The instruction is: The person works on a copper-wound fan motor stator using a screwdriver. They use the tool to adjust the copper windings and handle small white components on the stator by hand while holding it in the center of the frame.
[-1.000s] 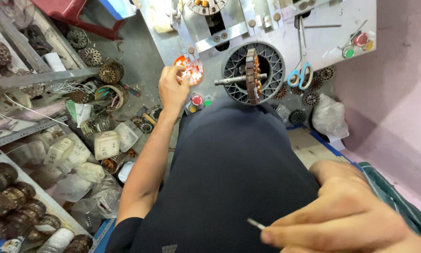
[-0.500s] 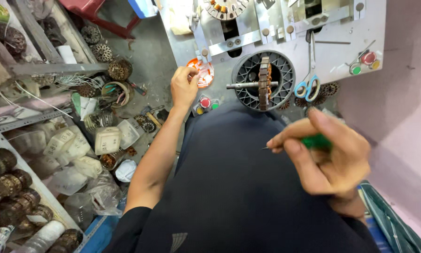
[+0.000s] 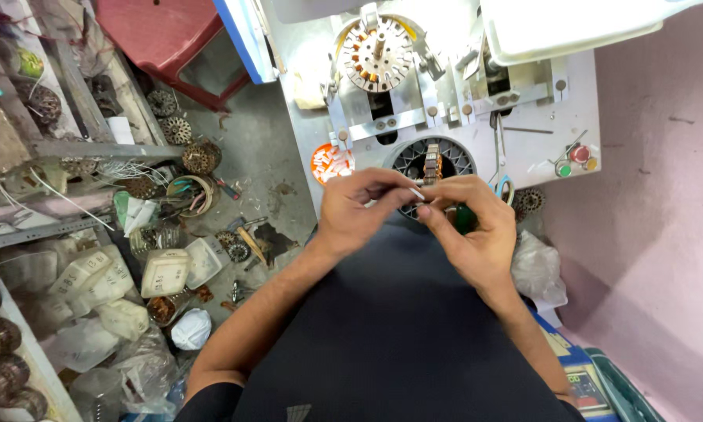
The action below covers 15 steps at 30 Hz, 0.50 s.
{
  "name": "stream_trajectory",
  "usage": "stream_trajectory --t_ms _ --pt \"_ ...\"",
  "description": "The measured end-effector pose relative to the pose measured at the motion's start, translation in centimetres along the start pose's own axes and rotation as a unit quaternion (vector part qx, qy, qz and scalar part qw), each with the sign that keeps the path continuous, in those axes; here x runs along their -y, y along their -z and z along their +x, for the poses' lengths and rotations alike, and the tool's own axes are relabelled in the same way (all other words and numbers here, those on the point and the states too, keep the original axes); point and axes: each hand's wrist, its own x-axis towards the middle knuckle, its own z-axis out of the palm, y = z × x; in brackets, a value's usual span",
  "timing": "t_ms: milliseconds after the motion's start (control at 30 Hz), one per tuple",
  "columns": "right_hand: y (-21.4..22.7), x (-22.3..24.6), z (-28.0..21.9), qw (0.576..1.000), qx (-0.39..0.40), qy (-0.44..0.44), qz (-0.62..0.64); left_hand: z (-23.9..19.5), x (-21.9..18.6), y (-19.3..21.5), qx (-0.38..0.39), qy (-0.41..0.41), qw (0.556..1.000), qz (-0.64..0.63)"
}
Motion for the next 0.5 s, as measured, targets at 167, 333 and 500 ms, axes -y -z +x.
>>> stream_trajectory --t_ms 167,333,500 --pt "0.3 0.5 0.4 0.991 -0.029 0.093 -0.096 0.7 -3.1 -0.9 0.024 -0.165 0.962 0.217" --pt "-0.3 -0.3 0.0 0.989 0.001 0.076 -0.123 0.4 -2.7 -1.7 0.055 -0.135 0.962 0.229" --pt "-0.9 -2.8 -1.6 0.996 0.005 -0.048 -0.079 0.7 -0.2 -1.2 0.102 -0.077 0.970 0.209"
